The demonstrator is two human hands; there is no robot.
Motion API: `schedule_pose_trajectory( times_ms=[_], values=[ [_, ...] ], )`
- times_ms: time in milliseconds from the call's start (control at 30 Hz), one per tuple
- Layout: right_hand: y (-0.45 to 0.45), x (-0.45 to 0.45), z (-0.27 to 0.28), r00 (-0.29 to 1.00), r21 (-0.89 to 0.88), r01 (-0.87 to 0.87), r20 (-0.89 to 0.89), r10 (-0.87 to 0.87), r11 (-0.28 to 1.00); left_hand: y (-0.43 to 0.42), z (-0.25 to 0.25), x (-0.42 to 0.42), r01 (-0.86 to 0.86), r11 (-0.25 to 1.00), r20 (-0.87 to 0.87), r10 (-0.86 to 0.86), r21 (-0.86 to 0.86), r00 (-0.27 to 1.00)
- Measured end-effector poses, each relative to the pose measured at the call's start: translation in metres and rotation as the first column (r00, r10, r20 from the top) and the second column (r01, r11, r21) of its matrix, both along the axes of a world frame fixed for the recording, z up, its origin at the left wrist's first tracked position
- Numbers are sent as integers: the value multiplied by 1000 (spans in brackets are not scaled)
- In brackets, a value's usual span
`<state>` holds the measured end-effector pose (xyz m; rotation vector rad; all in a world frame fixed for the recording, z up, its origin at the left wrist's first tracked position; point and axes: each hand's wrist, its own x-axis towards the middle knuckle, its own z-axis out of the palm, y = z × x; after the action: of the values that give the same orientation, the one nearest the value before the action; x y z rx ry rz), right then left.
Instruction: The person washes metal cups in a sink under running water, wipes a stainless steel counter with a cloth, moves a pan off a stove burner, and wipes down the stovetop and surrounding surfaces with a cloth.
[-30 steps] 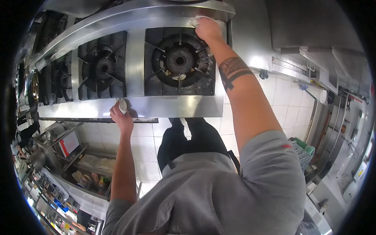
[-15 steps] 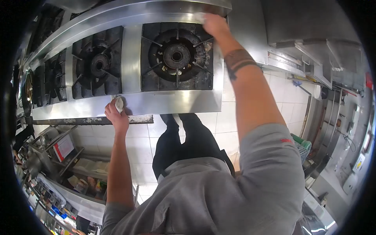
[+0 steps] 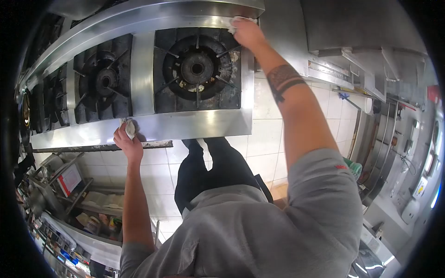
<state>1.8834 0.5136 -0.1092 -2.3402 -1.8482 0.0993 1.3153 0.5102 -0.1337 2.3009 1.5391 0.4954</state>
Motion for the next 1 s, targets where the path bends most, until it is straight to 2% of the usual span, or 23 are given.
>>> schedule_pose_trajectory(
  times_ms=[33, 100, 133, 200, 267, 333, 400, 433, 467, 533, 633, 700, 733, 833, 867, 900, 967, 1000],
  values=[
    [7, -7, -4, 1000, -4, 1, -1, -1, 1000, -1, -1, 0, -5, 1000, 2, 5, 8, 1000],
    [41, -45, 14, 998, -161, 59, 28, -56, 985, -1, -3, 1, -13, 1000, 1, 13, 16, 1000],
    [37, -39, 8, 998, -165, 58, 23, -55, 985, 0, -2, 0, -1, 1000, 3, 1, 7, 1000],
    [27, -18, -8, 995, 8, -102, 26, 101, 995, 0, 2, -1, 27, 999, 18, -26, -22, 999],
    [-5, 17, -8, 996, -20, -61, 56, 62, 998, -1, 11, 3, 28, 999, 9, -28, -17, 1000],
    [2, 19, -6, 998, -54, -52, 43, 55, 997, 0, 11, 2, 29, 999, 0, -29, -19, 1000],
    [25, 1, -13, 997, -197, 54, 71, -40, 979, 0, 2, -1, 5, 1000, 1, -5, -3, 1000],
    [40, -29, -1, 998, -166, 28, 53, -19, 986, 0, -1, 0, -6, 1000, 9, 6, 6, 1000],
    [64, -54, -10, 997, -168, 72, 11, -71, 983, 1, -2, 2, -8, 1000, 9, 8, 6, 1000],
    [100, -96, -13, 998, -72, -39, 42, 42, 997, 0, 2, 2, -5, 1000, 17, 5, 22, 1000],
    [99, -98, -1, 989, -42, -134, -70, 131, 990, 1, 8, 4, 10, 1000, 27, -10, 6, 1000],
    [74, -65, -12, 957, 174, -287, 13, 290, 942, 0, 10, 5, 17, 1000, 31, -17, 6, 999],
    [70, -51, -16, 974, 40, -222, -39, 223, 974, 2, 11, 4, 27, 1000, 34, -27, 7, 999],
    [75, -53, -17, 957, 30, -290, 27, 289, 957, 2, 5, 0, 35, 998, 35, -33, -50, 999],
    [81, -70, -10, 957, 23, -273, 109, 269, 962, 1, 4, -1, 38, 998, 36, -36, -57, 999],
    [88, -80, -4, 957, 19, -271, 112, 268, 962, 3, 1, -2, 35, 999, 28, -34, -16, 999],
    [94, -91, 2, 981, -109, -175, 62, 182, 979, 1, -3, -3, 31, 999, 20, -31, 20, 999],
    [86, -76, -4, 958, 22, -285, 42, 283, 958, 0, -3, -4, 16, 1000, 20, -16, -3, 1000]
  ],
)
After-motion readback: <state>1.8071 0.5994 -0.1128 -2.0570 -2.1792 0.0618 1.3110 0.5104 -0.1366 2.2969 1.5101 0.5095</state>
